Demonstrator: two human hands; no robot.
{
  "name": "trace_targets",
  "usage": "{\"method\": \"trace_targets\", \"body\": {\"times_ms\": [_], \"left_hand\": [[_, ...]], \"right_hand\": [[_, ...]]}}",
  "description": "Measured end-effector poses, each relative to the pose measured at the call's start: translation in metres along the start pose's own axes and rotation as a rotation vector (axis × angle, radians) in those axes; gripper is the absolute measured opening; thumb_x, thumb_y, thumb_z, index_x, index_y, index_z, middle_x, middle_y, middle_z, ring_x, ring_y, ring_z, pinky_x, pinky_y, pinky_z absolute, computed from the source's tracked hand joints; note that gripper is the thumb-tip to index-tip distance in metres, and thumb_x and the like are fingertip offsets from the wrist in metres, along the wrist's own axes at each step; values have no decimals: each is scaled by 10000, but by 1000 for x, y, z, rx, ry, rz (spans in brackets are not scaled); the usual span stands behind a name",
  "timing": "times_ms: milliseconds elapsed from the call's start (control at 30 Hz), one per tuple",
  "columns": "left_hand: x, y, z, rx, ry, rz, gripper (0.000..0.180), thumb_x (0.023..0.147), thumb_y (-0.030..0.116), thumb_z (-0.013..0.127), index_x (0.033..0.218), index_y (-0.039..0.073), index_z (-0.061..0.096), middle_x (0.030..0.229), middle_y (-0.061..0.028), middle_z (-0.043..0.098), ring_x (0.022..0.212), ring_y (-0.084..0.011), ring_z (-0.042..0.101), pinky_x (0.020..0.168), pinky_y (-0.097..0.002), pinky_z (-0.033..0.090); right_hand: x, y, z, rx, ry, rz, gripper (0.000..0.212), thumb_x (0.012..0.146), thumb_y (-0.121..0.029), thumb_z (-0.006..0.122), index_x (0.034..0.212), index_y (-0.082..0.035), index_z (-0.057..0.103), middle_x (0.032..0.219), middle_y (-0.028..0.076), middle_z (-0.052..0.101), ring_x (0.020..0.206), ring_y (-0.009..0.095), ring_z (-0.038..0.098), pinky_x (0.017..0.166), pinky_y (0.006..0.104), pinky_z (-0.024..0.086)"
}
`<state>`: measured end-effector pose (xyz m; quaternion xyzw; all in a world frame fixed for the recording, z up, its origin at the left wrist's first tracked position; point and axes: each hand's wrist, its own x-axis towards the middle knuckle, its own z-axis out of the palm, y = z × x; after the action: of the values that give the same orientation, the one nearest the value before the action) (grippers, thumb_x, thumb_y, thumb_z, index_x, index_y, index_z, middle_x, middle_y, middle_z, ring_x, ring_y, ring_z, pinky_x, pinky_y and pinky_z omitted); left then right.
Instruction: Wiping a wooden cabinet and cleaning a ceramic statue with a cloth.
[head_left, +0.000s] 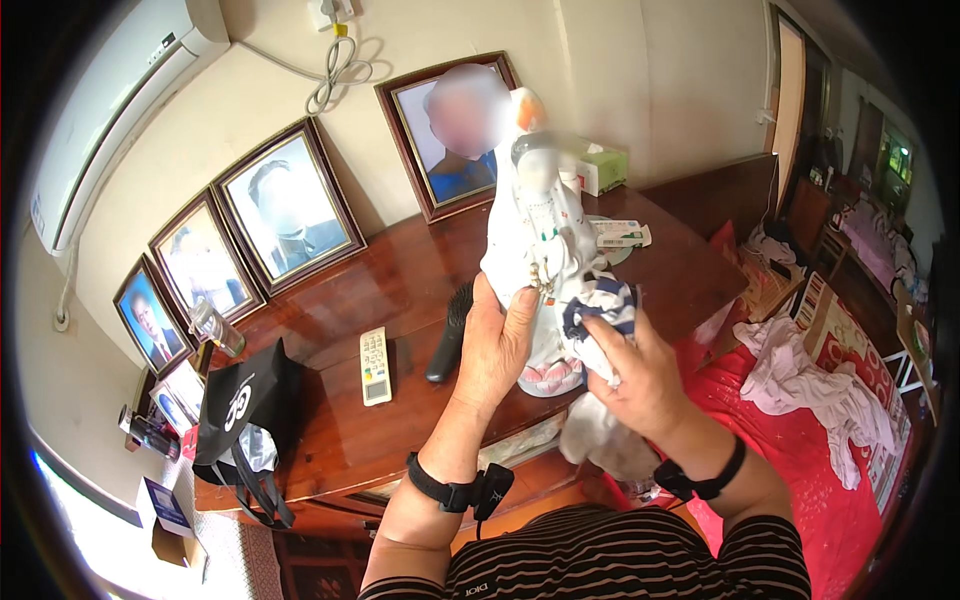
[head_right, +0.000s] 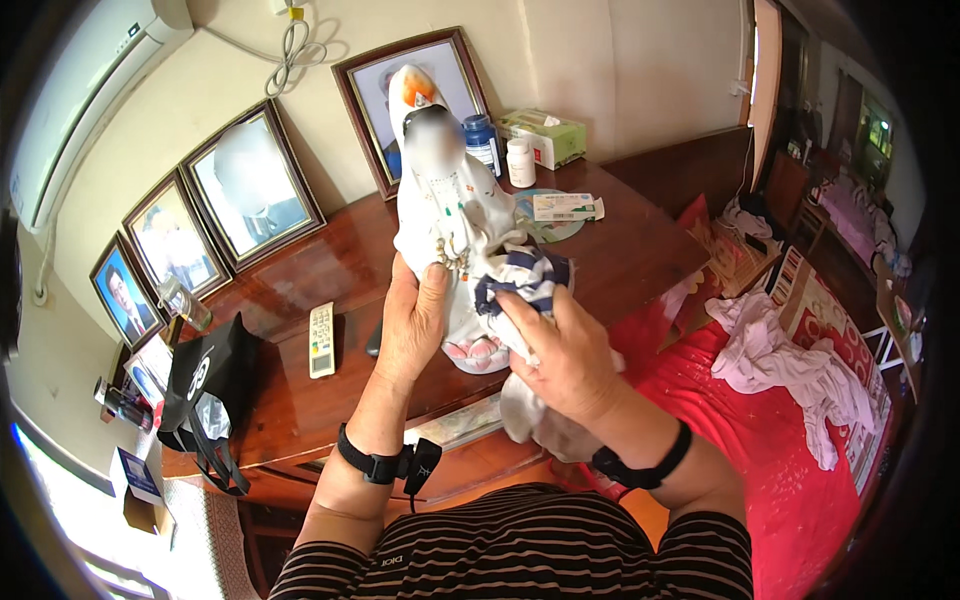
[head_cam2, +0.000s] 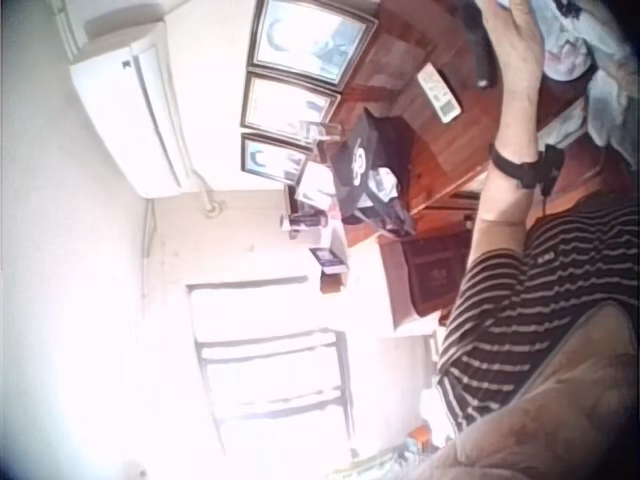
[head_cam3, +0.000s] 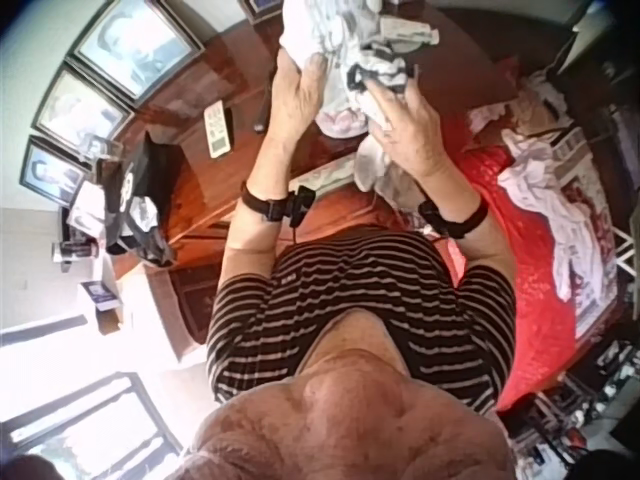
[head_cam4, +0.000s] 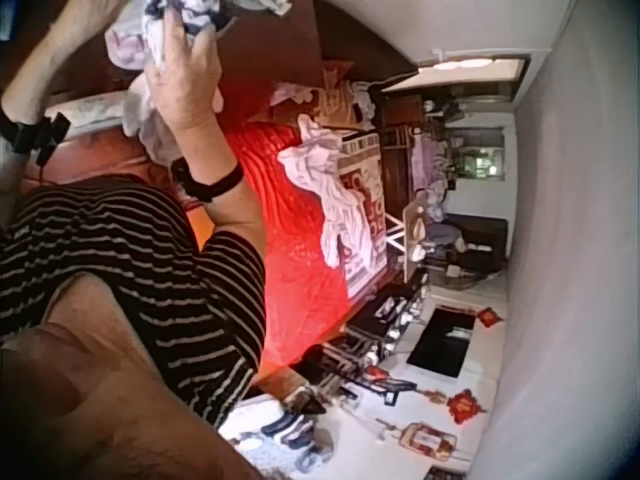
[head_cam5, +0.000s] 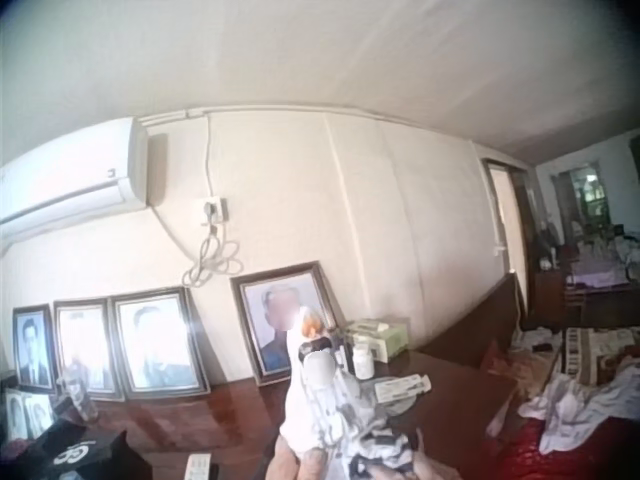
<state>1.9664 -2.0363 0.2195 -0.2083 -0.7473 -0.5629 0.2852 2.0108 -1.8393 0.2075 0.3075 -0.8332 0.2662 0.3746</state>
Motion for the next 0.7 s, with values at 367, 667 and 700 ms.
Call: {"method": "trace_targets", "body": {"times_ms": [367,667,700], "left_hand": [[2,10,-5,33,-30,-222,666,761,204,829,1242,-36,437,1108,-202,644,1054,-267,638,904,-360,504],[-1,11,-7,86,-52,-230,682,790,209,820,1291,-23,420,1164,-165,634,1101,-224,603,955,-347,471],[0,11,-7,68,-63,-244,679,794,207,815,1295,-21,418,1176,-170,631,1112,-228,601,959,-348,469]], "right_hand": [[-14,23,-19,164,-144,62,453,634,-28,660,1086,-52,645,926,181,602,790,371,641,674,411,540],[152,-29,-80,-55,309,-454,397,704,-3,630,1095,-44,684,1114,158,605,914,336,598,801,384,494],[164,-37,-71,-203,272,-582,322,721,-55,633,1035,-50,701,1070,138,603,900,306,587,778,368,483]]}}
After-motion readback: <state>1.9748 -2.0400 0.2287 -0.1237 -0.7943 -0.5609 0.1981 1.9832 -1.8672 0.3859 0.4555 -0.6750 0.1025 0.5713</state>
